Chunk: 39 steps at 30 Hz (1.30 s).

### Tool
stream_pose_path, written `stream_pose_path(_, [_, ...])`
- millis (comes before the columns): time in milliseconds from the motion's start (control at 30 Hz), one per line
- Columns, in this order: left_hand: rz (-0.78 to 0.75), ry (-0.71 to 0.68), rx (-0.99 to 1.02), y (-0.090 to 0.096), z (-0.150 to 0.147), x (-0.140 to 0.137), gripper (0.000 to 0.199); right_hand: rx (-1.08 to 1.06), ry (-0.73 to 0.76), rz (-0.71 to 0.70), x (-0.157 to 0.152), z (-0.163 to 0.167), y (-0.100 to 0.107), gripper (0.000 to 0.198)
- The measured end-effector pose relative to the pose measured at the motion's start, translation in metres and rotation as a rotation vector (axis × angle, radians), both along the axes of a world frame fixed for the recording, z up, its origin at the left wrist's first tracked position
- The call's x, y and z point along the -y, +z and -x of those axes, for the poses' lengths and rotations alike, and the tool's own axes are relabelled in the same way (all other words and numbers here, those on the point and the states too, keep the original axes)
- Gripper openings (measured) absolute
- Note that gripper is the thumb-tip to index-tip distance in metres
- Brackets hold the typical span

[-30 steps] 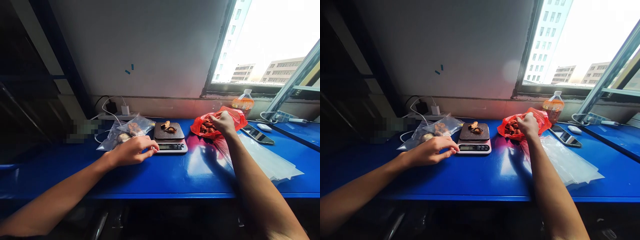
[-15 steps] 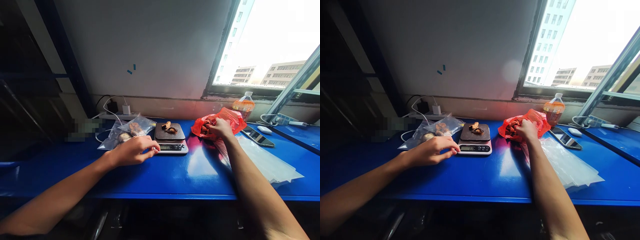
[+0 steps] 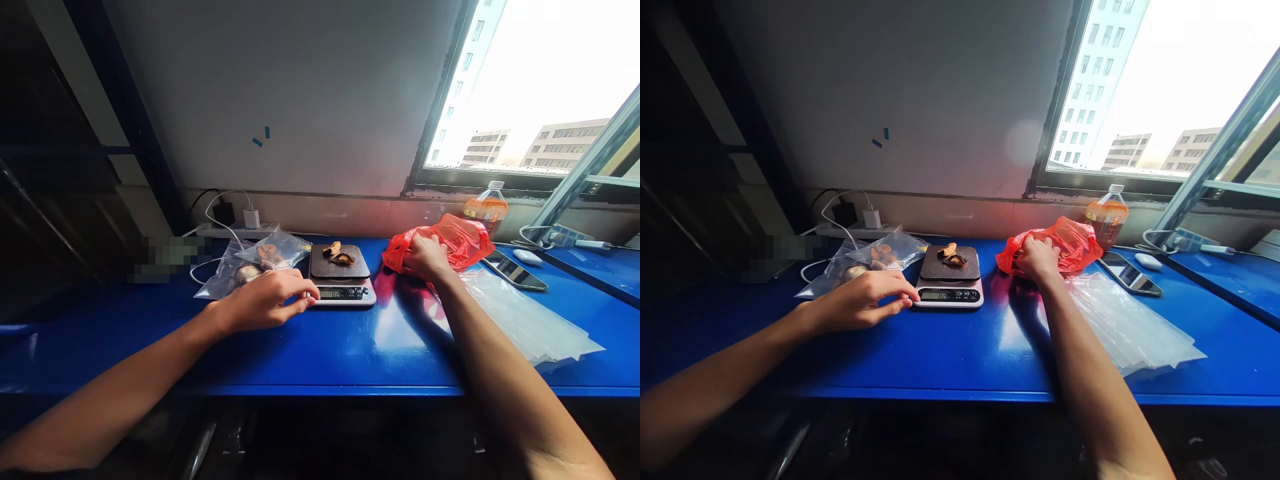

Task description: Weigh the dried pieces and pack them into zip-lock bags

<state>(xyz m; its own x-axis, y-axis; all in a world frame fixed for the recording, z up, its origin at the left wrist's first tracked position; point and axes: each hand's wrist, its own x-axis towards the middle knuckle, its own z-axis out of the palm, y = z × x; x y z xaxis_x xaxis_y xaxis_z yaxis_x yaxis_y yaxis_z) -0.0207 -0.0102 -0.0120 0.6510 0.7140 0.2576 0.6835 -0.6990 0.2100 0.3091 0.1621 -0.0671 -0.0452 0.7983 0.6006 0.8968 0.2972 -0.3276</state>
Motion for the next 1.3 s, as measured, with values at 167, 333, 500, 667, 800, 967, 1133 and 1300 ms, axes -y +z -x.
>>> stream_pose_path(167, [0.005,0.004,-0.005,0.0,0.0,0.0,0.022,-0.202,-0.144,-0.198,0.009,-0.007,0.031,0.017])
stream_pose_path(333, [0.017,0.008,-0.006,-0.001,0.0,-0.001,0.022,-0.46,-0.072,-0.428,0.035,0.006,0.062,0.019])
stream_pose_path(500, [0.043,0.013,-0.028,-0.002,-0.001,-0.001,0.023,-0.336,0.306,-0.24,0.067,0.052,0.066,0.024])
stream_pose_path(667, [0.009,0.009,-0.032,0.0,-0.001,-0.001,0.024,-0.131,0.589,-0.012,0.077,0.098,0.042,0.014])
stream_pose_path(800, [-0.021,-0.004,-0.026,0.0,0.0,-0.001,0.023,-0.109,0.613,0.042,0.076,0.115,0.027,0.006])
stream_pose_path(967, [-0.017,-0.005,-0.027,-0.001,0.0,-0.001,0.022,0.034,0.608,0.015,0.078,0.122,0.019,0.01])
stream_pose_path(1133, [-0.009,-0.005,-0.024,0.001,0.0,0.001,0.022,0.11,0.519,-0.179,0.08,0.113,0.03,0.02])
stream_pose_path(1300, [0.004,-0.002,-0.023,0.002,-0.001,0.003,0.023,-0.129,0.37,-0.4,0.072,0.07,0.059,0.017])
